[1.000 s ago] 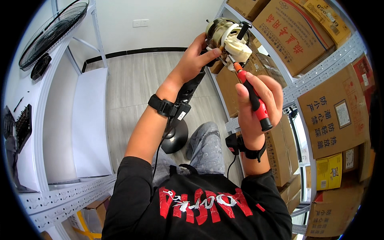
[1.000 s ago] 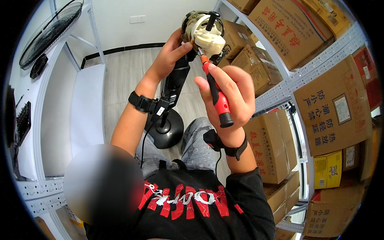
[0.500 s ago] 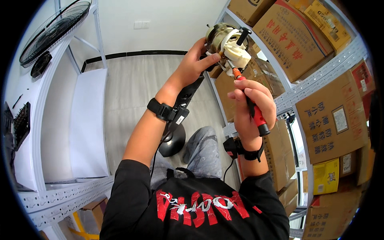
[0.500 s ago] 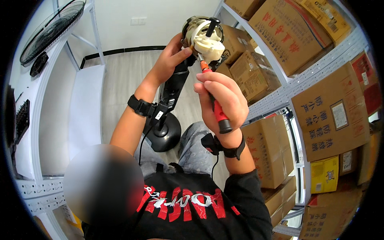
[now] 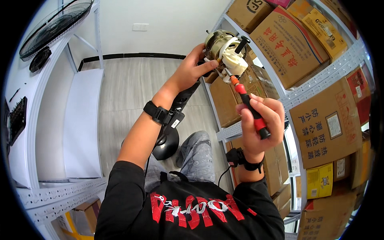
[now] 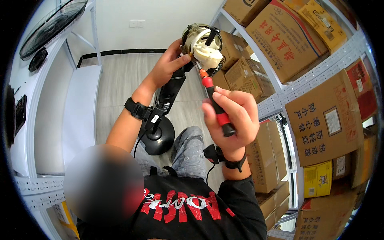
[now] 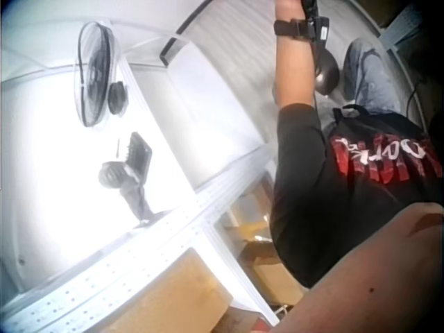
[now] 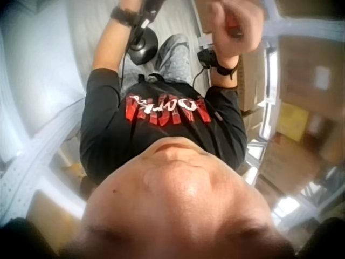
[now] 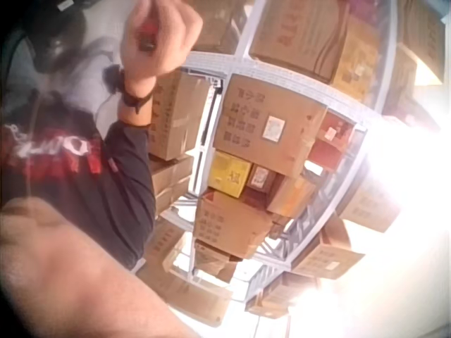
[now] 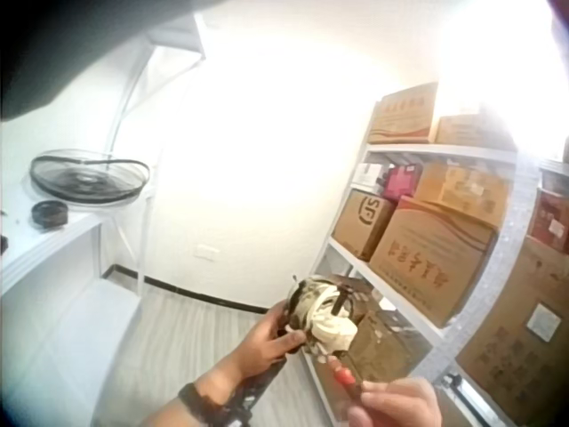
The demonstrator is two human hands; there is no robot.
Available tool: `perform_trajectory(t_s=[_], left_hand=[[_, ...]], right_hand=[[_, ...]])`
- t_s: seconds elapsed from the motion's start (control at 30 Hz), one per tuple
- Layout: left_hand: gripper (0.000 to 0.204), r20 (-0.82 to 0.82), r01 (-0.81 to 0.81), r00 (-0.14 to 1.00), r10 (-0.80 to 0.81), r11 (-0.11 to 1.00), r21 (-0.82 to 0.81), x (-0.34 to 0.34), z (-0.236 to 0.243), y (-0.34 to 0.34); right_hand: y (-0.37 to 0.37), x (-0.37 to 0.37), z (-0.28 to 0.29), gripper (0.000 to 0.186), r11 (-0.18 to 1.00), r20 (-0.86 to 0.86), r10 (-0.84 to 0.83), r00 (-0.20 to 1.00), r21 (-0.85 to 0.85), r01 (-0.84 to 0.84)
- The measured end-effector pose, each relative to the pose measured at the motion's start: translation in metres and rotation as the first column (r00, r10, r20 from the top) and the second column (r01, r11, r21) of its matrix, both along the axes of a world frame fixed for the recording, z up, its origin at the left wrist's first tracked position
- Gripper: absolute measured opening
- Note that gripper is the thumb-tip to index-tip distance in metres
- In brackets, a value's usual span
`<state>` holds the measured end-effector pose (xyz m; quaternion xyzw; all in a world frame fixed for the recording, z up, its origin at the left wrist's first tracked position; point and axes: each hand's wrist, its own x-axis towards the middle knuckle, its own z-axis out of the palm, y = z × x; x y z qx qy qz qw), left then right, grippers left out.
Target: The person uses a screwdriver to tighten screws on a white electrical component attached to a black stand. They repeatedly adjust the component's position and apply pressure with the tool to secure fasteners.
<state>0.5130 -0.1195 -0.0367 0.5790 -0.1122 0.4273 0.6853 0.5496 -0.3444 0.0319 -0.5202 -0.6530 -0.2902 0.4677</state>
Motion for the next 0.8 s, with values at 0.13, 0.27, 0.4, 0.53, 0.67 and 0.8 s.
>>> perform_trajectory(t_s=[0.13, 0.27, 0.4, 0.53, 0.67, 0.8], left_hand=[[0.071, 0.007, -0.006, 1.000, 0.006, 1.000, -0.016, 0.000, -0.001, -0.001], [0.072, -0.016, -0.011, 1.000, 0.011, 1.000, -0.009, 0.000, -0.003, 0.002], [0.071, -0.001, -0.004, 1.000, 0.004, 1.000, 0.009, 0.000, -0.001, 0.003], [0.069, 0.017, -0.061, 0.998, 0.061, 0.998, 0.021, 0.002, -0.003, 0.003], [0.074, -0.009, -0.064, 0.998, 0.066, 0.991, 0.119, 0.000, -0.003, 0.003], [0.076, -0.039, -0.019, 0.999, 0.023, 0.994, 0.107, -0.002, -0.002, 0.005]], right_hand=[[0.002, -0.007, 0.002, 0.031, 1.000, 0.110, -0.013, 0.994, 0.009, 0.012], [0.003, -0.007, 0.000, 0.029, 0.998, 0.318, 0.012, 0.948, -0.069, 0.010], [0.003, -0.007, -0.009, 0.025, 0.995, 0.183, 0.043, 0.982, -0.097, -0.025], [-0.006, -0.012, -0.004, 0.021, 0.971, -0.036, 0.110, 0.993, -0.209, -0.115], [-0.009, -0.017, 0.001, 0.031, 0.978, -0.031, 0.076, 0.997, -0.194, -0.081], [-0.020, -0.020, 0.009, 0.041, 0.980, 0.163, -0.105, 0.981, -0.152, 0.131]])
